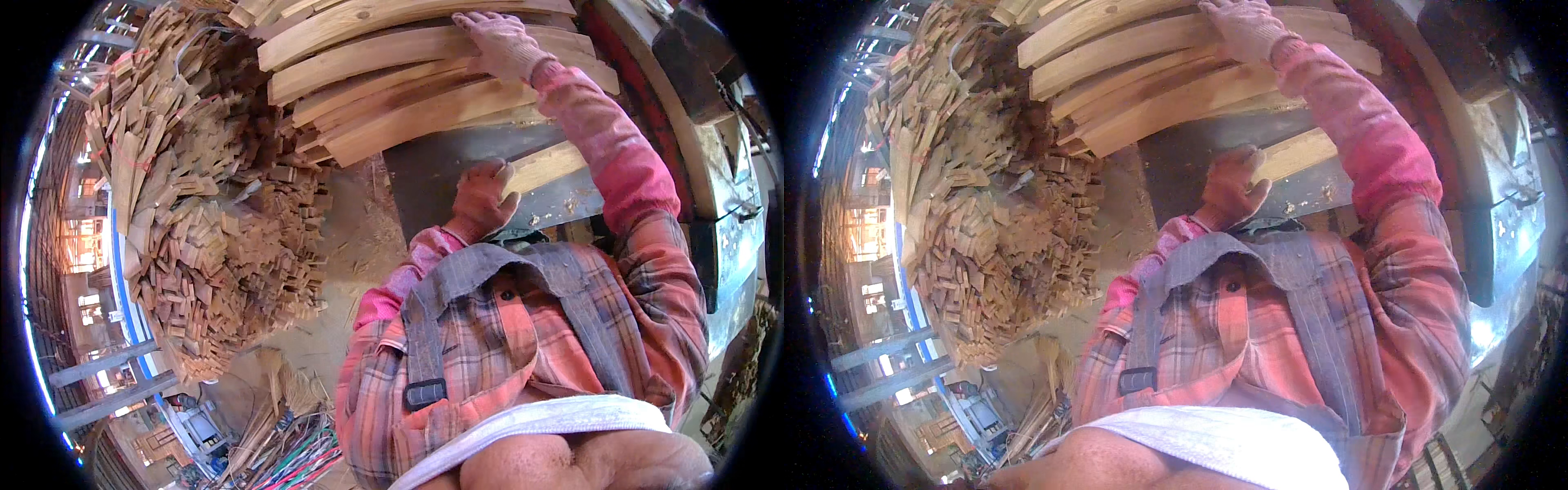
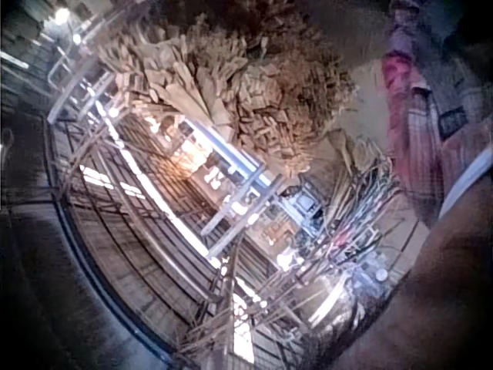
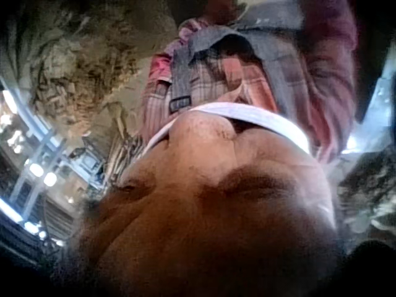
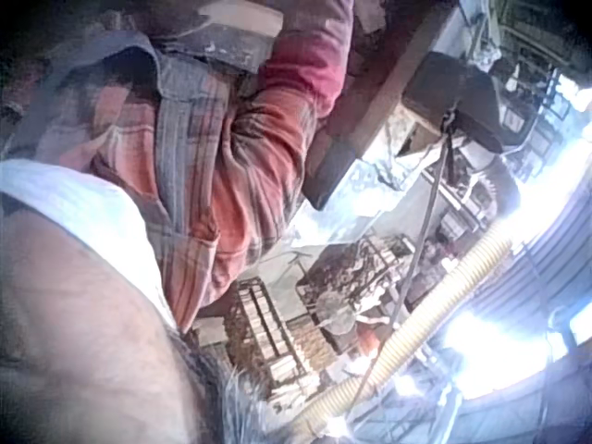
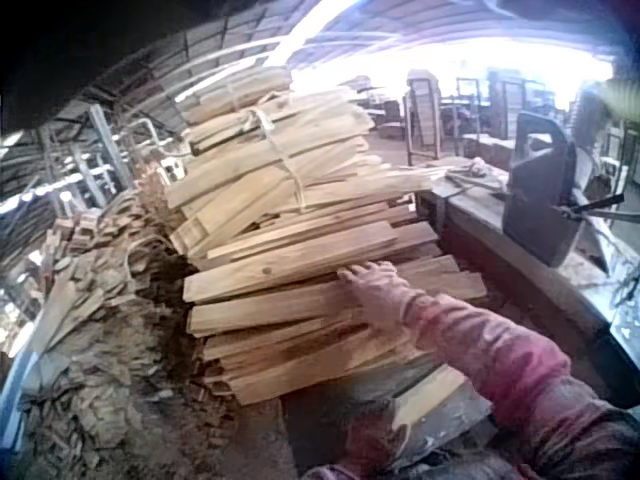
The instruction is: The person picks up wooden planks from a stack and feeds them into a woodworking machine. They use a long, thin stick to clear sawdust from the machine's intake area and a flexible hose to clean the equipment. The person continues to handle and process the wood planks throughout the video.
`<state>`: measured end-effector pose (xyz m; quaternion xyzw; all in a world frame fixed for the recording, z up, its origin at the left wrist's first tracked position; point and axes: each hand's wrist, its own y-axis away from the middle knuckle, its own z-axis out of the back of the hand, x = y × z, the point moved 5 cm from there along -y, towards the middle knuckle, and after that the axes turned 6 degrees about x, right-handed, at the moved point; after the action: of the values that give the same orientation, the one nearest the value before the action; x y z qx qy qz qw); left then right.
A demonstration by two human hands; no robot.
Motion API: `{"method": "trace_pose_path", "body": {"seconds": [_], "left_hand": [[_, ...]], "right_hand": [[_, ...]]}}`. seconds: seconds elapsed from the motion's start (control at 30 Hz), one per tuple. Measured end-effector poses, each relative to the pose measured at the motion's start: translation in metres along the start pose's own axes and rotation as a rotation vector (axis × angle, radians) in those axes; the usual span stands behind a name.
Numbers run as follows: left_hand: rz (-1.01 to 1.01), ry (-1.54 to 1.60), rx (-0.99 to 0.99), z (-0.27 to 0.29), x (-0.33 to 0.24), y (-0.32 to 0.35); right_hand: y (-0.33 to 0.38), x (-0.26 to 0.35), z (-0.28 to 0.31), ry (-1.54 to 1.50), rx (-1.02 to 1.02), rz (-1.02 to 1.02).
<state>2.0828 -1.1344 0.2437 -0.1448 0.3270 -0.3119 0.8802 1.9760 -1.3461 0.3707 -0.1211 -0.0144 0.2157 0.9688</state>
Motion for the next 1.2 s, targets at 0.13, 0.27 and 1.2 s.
{"method": "trace_pose_path", "body": {"seconds": [0.13, 0.27, 1.2], "left_hand": [[0.052, -0.155, -0.243, 0.065, 0.036, 0.020], [0.638, 0.190, -0.603, 0.176, 0.094, 0.086], [0.373, 0.086, -0.197, 0.075, 0.083, 0.063]], "right_hand": [[0.012, 0.011, -0.022, -0.046, -0.121, 0.047], [0.091, 0.014, -0.040, -0.208, 0.028, 0.123], [0.191, -0.081, -0.111, -0.023, 0.270, -0.256]]}}
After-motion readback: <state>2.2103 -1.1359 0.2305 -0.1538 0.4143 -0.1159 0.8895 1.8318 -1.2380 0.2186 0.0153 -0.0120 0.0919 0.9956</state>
